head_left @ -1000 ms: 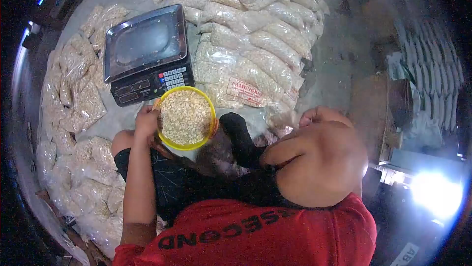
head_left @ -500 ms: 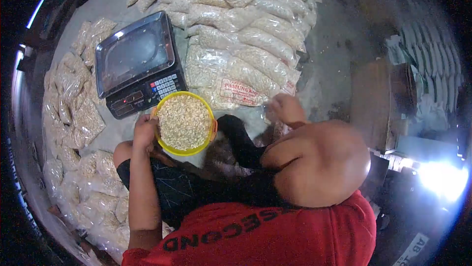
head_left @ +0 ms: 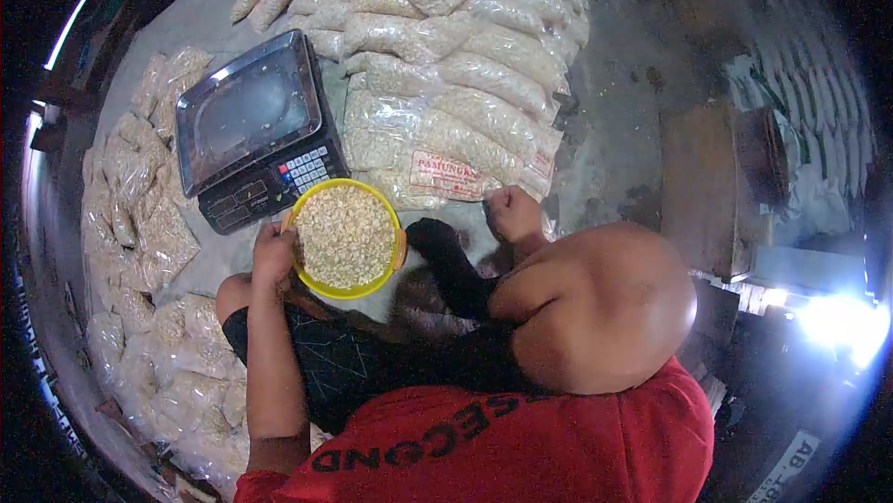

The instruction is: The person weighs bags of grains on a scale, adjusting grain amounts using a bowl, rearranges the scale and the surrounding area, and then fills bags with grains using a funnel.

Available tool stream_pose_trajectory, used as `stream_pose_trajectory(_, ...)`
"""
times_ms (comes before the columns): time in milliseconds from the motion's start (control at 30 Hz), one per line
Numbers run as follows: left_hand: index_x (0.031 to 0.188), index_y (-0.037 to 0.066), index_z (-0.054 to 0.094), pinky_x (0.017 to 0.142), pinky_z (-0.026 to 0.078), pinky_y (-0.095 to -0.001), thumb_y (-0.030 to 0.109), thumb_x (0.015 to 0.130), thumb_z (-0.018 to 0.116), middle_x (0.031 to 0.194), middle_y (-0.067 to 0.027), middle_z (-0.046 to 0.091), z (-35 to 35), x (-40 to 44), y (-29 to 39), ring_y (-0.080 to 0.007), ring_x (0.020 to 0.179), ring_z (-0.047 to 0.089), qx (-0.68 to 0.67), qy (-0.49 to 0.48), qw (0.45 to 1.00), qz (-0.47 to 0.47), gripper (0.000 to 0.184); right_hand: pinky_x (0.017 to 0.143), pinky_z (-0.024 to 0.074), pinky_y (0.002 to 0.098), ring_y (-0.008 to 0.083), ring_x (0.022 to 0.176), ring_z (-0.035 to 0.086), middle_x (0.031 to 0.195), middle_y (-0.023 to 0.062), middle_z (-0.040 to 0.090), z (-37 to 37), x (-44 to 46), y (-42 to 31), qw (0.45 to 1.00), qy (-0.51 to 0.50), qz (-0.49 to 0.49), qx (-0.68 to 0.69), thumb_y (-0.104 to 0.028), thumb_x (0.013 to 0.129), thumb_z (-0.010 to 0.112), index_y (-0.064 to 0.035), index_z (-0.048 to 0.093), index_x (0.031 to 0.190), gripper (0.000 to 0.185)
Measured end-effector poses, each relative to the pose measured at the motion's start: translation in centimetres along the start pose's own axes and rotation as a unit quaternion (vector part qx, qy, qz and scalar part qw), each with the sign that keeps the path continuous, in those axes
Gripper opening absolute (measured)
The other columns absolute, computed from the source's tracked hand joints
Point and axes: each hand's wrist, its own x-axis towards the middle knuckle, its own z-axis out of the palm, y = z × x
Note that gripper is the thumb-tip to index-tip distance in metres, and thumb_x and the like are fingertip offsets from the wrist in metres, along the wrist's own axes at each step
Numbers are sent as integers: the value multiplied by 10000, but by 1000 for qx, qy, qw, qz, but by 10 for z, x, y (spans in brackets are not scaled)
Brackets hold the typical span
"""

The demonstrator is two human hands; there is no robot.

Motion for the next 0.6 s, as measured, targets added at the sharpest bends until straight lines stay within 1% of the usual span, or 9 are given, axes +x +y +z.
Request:
stream_pose_trajectory(133, 1046, 35, 584, 561, 517, -350, 180, 1002, 614, 791, -67, 637, -2, 2, -4, -186, 618, 592, 16, 6, 1000, 15, 155, 641, 492, 372, 210, 658, 568, 741, 85, 622, 14, 6, 2, 1000, 25, -7, 3, -299, 985, 624, -60, 665, 880, 264)
stream_pose_trajectory(200, 1051, 34, 586, 568, 521, -354, 186, 1003, 614, 815, -66, 640, -9, 10, -10, -185, 633, 593, 23, -39, 999, 28, 162, 633, 489, 373, 210, 648, 561, 732, 85, 616, 12, 5, 1, 1000, 27, -10, 2, -309, 989, 618, -62, 663, 877, 275)
stream_pose_trajectory(233, 1051, 34, 586, 568, 521, -354, 186, 1003, 614, 815, -66, 640, -12, 12, -16, -185, 633, 593, 25, -38, 999, 29, 162, 629, 488, 373, 210, 642, 557, 728, 85, 613, 10, 5, 2, 1000, 27, -12, -1, -313, 991, 616, -62, 661, 875, 280)
stream_pose_trajectory(300, 1071, 27, 596, 586, 526, -353, 177, 1002, 604, 843, -69, 647, -3, -4, -3, -184, 657, 598, -18, -22, 999, 17, 166, 621, 485, 374, 210, 631, 550, 719, 85, 606, 8, 4, 0, 1000, 23, -12, -3, -323, 996, 610, -64, 659, 873, 291)
stream_pose_trajectory(333, 1071, 27, 596, 586, 526, -353, 177, 1002, 604, 843, -69, 647, -1, -7, 1, -184, 657, 598, -18, -21, 999, 18, 166, 618, 483, 375, 210, 626, 546, 715, 85, 603, 5, 2, -1, 1000, 21, -13, -4, -327, 998, 607, -64, 657, 871, 296)
stream_pose_trajectory(400, 1077, 3, 583, 547, 492, -322, 159, 998, 620, 806, -59, 636, 2, -7, 4, -161, 617, 591, -26, -5, 1000, 10, 178, 610, 480, 376, 210, 615, 539, 706, 85, 597, 4, -1, -2, 1000, 21, -12, -6, -337, 1002, 602, -65, 655, 869, 307)
stream_pose_trajectory(533, 1063, 8, 573, 537, 484, -325, 157, 999, 619, 779, -47, 613, 0, 2, -4, -152, 606, 579, 15, 15, 1000, 19, 168, 594, 474, 378, 210, 594, 524, 689, 85, 584, 12, 8, 3, 998, 54, -14, -2, -356, 1011, 591, -68, 649, 863, 329)
stream_pose_trajectory(600, 1122, -9, 604, 630, 535, -347, 151, 986, 614, 870, -68, 663, -3, 2, -7, -180, 698, 614, -21, -15, 1000, 9, 210, 586, 471, 379, 210, 583, 517, 681, 85, 578, 29, 22, 15, 995, 103, -17, 7, -365, 1015, 586, -69, 647, 860, 340)
